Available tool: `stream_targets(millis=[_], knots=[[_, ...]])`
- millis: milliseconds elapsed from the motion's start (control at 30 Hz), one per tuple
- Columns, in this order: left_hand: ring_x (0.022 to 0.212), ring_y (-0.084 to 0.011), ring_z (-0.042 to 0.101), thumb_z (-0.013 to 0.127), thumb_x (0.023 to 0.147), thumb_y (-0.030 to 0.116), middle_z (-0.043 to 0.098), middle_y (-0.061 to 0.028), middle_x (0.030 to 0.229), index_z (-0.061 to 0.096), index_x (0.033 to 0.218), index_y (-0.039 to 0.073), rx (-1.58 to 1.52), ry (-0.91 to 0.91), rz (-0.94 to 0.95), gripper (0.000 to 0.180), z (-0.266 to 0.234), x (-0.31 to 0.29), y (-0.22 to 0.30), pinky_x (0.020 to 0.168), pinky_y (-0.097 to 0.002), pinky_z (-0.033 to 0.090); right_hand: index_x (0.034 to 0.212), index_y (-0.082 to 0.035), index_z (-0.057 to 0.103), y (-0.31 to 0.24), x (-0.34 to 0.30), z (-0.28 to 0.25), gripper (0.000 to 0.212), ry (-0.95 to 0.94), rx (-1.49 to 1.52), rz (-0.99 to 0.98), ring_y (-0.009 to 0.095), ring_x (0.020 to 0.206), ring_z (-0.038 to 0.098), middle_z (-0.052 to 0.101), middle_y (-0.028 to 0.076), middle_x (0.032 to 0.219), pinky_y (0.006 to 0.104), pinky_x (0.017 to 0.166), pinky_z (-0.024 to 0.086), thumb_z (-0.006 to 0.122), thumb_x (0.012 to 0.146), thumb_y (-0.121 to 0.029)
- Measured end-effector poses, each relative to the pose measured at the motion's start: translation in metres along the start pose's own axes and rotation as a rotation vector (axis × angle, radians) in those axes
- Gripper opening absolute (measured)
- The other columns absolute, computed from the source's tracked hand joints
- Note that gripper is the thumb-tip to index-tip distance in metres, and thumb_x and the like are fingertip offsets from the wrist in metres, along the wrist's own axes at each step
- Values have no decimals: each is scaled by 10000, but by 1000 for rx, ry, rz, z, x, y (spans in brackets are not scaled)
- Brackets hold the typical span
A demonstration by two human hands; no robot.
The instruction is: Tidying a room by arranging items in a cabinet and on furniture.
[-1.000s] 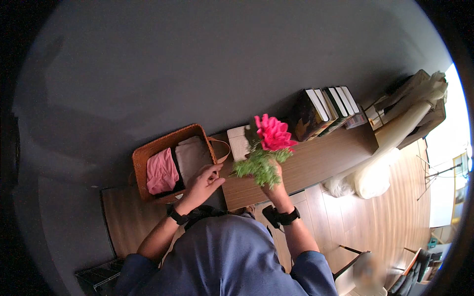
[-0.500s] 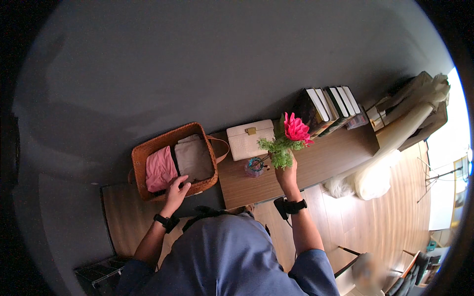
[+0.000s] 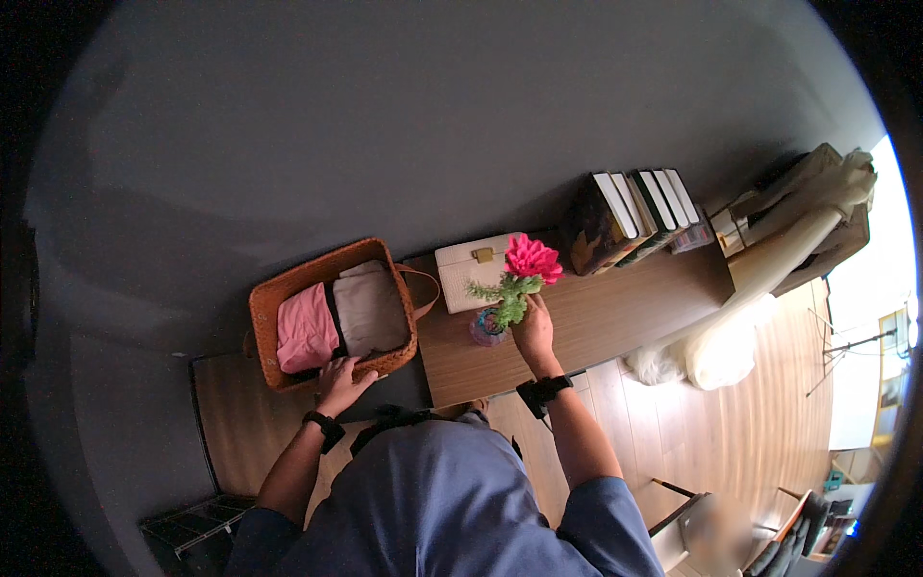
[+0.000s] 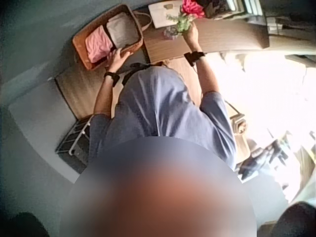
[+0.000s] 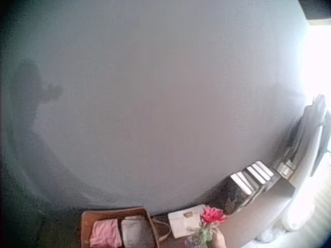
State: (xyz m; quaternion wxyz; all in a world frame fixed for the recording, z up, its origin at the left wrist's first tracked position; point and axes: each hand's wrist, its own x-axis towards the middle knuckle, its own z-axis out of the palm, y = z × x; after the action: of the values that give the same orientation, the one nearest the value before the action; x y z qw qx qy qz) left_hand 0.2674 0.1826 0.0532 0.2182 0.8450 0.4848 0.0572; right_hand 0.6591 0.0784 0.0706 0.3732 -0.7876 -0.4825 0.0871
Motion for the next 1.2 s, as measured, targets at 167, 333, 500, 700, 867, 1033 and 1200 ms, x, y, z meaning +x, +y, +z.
stream_targets(millis=[167,333,500,700,867,1033,1200], knots=[[1118,-332,528,606,802,576,610,-134,1159,606,1154,74,22,-47,-45,613,-4,1,5,964,-467,364,1184,-46,599,18,-11,20,434,-200,-67,100,376,1029,587,576,209,1149,414,888,493,663,762,-127],[1139,-324,517,597,800,591,598,-131,1180,604,1163,77,57,-43,-58,630,-6,-2,7,969,-459,362,1226,-44,555,8,-18,16,538,-340,-21,156,362,1059,578,565,218,1171,423,904,481,725,768,-267],[1149,-322,511,597,793,601,594,-129,1188,602,1167,76,56,-69,-79,645,-9,-2,9,983,-455,351,1317,-81,462,-11,-24,19,718,-355,-204,59,356,1075,560,556,209,1176,429,914,468,751,752,-418],[1146,-320,511,591,784,621,597,-126,1190,603,1171,78,62,-70,-79,667,-4,-1,7,992,-444,345,1196,-97,504,5,-24,38,609,-307,-238,102,348,1052,556,571,161,1102,445,885,470,752,726,-394],[1182,-335,478,568,789,645,561,-151,1228,562,1219,72,43,-122,-104,716,-2,-4,1,1002,-464,329,1142,-95,529,-25,-21,26,518,-280,-223,89,342,1040,568,589,145,1084,434,866,478,741,738,-340],[1147,-310,504,565,772,664,589,-115,1207,598,1188,93,78,-72,-75,707,2,-3,-2,994,-428,350,1158,-84,528,-50,7,7,528,-197,-148,55,333,1042,579,593,149,1103,426,866,483,739,746,-337],[1150,-311,504,553,770,679,587,-116,1212,586,1205,102,94,-83,-73,724,2,-6,-4,994,-430,352,1155,-67,525,-51,40,14,518,-102,-105,9,332,1029,585,589,154,1103,423,853,484,741,753,-312]])
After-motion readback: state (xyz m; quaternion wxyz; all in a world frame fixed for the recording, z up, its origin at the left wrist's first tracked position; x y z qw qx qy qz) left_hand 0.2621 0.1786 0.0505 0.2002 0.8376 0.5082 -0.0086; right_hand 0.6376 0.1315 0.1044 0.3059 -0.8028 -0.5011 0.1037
